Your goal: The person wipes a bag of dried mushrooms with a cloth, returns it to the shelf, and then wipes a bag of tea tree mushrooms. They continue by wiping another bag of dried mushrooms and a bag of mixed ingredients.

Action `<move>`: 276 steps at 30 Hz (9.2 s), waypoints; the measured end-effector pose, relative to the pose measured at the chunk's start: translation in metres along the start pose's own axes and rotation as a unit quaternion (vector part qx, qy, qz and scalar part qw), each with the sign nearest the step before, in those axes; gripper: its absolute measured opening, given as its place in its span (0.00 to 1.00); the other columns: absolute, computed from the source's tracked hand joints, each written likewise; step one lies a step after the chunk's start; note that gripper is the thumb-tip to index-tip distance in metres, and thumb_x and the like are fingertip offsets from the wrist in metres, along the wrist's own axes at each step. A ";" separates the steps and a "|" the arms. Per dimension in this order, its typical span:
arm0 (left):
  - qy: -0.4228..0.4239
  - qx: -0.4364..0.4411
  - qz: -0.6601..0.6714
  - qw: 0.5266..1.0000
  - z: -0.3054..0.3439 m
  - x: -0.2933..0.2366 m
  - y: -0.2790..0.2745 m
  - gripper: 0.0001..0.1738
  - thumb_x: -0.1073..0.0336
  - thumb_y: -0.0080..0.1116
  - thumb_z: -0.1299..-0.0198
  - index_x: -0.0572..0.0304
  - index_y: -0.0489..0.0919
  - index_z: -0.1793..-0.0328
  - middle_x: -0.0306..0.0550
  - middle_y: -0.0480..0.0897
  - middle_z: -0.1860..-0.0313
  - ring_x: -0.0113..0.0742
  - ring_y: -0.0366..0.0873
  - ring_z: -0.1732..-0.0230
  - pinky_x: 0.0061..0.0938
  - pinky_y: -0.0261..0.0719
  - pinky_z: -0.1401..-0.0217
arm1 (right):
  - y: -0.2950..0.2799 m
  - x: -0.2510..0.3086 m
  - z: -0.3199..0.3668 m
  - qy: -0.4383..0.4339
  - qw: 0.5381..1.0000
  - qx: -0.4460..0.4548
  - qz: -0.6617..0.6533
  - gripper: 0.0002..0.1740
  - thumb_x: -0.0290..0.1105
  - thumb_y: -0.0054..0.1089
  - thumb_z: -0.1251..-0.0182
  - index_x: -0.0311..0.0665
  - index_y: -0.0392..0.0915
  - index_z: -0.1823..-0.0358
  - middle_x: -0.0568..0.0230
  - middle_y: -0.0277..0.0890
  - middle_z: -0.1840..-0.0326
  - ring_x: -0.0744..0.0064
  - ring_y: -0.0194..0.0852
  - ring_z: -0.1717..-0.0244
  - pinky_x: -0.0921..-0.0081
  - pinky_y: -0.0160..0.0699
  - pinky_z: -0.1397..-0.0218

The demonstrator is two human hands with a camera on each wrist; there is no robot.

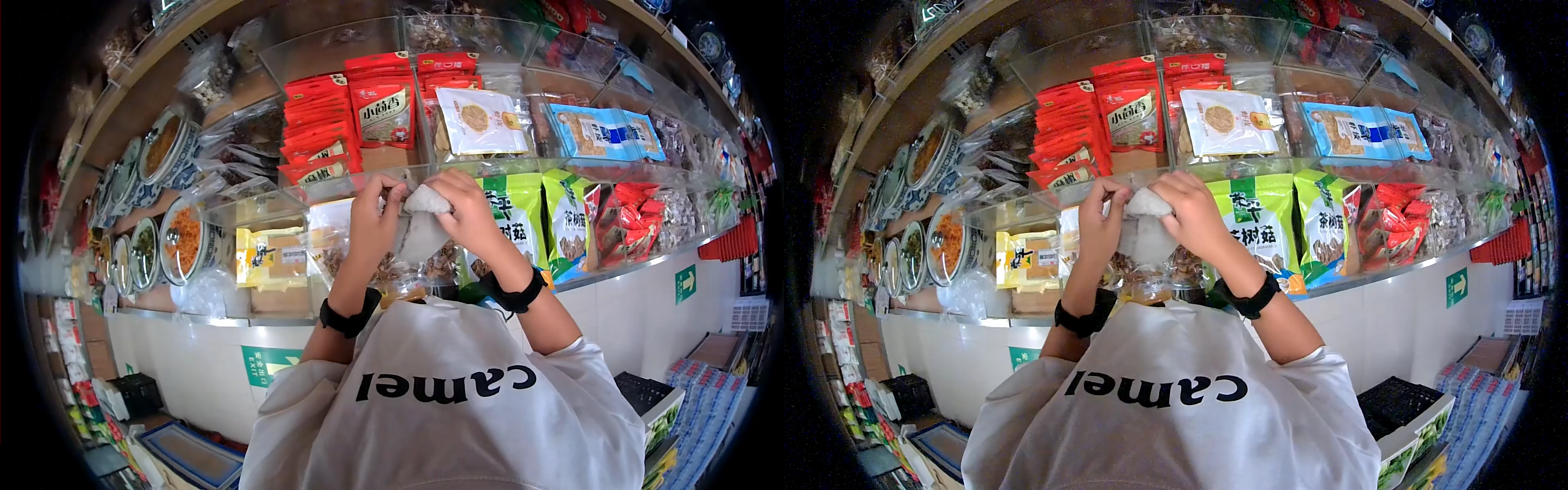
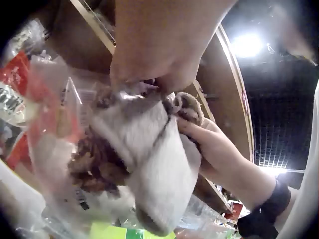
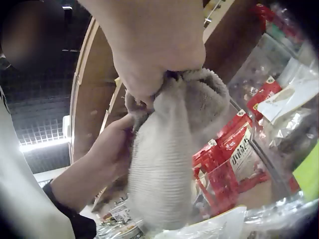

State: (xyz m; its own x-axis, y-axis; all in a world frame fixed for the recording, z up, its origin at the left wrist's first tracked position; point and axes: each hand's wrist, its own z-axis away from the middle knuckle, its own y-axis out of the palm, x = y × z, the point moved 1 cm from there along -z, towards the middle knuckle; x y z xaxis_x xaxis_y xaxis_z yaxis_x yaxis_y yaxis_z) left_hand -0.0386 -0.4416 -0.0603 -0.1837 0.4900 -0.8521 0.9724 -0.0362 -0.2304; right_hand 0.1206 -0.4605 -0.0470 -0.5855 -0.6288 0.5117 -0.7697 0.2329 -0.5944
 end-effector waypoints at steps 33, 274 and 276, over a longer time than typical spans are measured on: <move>-0.080 -0.001 0.094 0.992 -0.012 -0.003 -0.011 0.08 0.71 0.51 0.39 0.62 0.64 0.67 0.46 0.76 0.69 0.26 0.76 0.69 0.20 0.77 0.67 | -0.012 -0.024 0.031 0.078 0.996 -0.014 0.042 0.08 0.24 0.56 0.60 0.31 0.71 0.74 0.48 0.71 0.69 0.46 0.68 0.64 0.60 0.67 0.62; -0.399 -0.070 0.430 0.807 0.080 0.043 -0.036 0.29 0.44 0.29 0.33 0.57 0.62 0.38 0.47 0.72 0.44 0.39 0.71 0.45 0.32 0.74 0.47 | 0.075 0.047 0.081 -0.046 0.976 0.211 0.029 0.41 0.21 0.60 0.71 0.46 0.68 0.44 0.61 0.56 0.37 0.57 0.62 0.56 0.66 0.67 0.52; -0.389 -0.066 0.434 0.810 0.080 0.042 -0.036 0.30 0.43 0.29 0.34 0.58 0.62 0.38 0.47 0.72 0.45 0.39 0.71 0.45 0.32 0.74 0.47 | 0.071 0.043 0.083 -0.051 0.973 0.223 0.033 0.41 0.22 0.60 0.70 0.46 0.68 0.44 0.61 0.57 0.38 0.57 0.62 0.56 0.66 0.67 0.52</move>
State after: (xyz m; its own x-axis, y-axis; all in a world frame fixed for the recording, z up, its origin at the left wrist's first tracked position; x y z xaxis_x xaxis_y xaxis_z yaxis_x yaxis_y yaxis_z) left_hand -0.0922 -0.4891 -0.1250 0.5919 -0.3696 -0.7162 0.7815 0.0457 0.6222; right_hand 0.0616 -0.5324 -0.1186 -0.5837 -0.6993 0.4126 -0.5309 -0.0558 -0.8456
